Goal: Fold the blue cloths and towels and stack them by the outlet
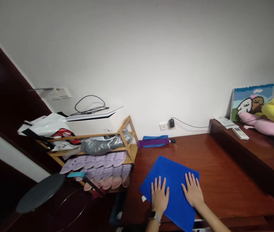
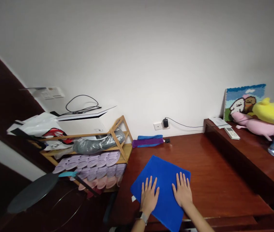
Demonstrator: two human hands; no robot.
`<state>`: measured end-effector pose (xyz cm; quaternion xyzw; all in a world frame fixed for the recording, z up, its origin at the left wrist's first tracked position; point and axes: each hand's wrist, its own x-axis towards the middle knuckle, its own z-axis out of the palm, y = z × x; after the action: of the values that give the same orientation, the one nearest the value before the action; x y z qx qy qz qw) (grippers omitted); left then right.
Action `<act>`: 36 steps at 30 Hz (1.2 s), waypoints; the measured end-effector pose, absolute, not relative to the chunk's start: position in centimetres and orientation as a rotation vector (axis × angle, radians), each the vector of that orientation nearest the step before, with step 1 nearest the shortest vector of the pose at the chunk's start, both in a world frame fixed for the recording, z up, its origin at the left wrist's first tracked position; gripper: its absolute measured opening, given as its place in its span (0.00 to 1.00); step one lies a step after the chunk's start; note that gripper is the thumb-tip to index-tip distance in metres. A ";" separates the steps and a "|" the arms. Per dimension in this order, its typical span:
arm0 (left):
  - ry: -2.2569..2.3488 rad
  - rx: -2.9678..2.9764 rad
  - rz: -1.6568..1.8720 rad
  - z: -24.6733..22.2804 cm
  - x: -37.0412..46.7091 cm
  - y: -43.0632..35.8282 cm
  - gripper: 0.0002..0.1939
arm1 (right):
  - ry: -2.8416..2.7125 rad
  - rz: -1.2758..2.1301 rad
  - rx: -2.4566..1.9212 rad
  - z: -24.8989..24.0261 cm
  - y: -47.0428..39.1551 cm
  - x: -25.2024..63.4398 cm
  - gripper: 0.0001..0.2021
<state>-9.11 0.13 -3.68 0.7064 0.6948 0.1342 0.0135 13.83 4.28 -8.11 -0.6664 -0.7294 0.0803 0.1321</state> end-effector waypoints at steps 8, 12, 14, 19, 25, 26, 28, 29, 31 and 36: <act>2.294 2.074 0.393 -4.2 -6.2 -2.2 0.30 | -2.464 0.459 -1.553 -3.5 13.2 17.8 0.33; 2.159 2.225 0.431 -4.3 -7.3 -2.0 0.29 | -2.264 0.402 -1.789 -4.7 13.6 18.0 0.34; 2.164 2.230 0.418 -4.5 -7.6 -2.0 0.30 | -2.257 0.383 -1.807 -5.5 13.4 18.0 0.34; 2.198 2.240 0.413 -5.3 -7.2 -2.6 0.30 | -2.198 0.370 -1.893 -5.7 13.8 17.6 0.33; 2.259 2.202 0.375 -3.3 -6.5 -0.7 0.29 | -2.157 0.345 -1.922 -5.3 14.0 17.0 0.34; 2.224 2.239 0.390 -2.6 -6.0 0.4 0.28 | -2.160 0.354 -1.913 -5.3 14.0 16.9 0.34; 2.085 2.363 0.444 -1.6 -4.7 3.1 0.28 | -2.157 0.368 -1.901 -5.2 13.9 17.0 0.34; 2.003 2.423 0.463 -1.3 -3.8 4.6 0.27 | -2.156 0.370 -1.899 -5.2 14.0 17.0 0.34; 1.867 2.497 0.465 -1.1 -1.7 7.5 0.28 | -2.165 0.371 -1.905 -5.2 14.0 17.1 0.34; 1.720 2.486 0.409 -2.7 2.4 12.0 0.28 | -2.207 0.358 -1.904 -5.7 14.2 17.3 0.33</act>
<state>2.42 12.00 -2.73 0.8141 0.5633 0.1338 0.0453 17.33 14.18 -5.72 -0.6451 -0.7475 0.1214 0.1022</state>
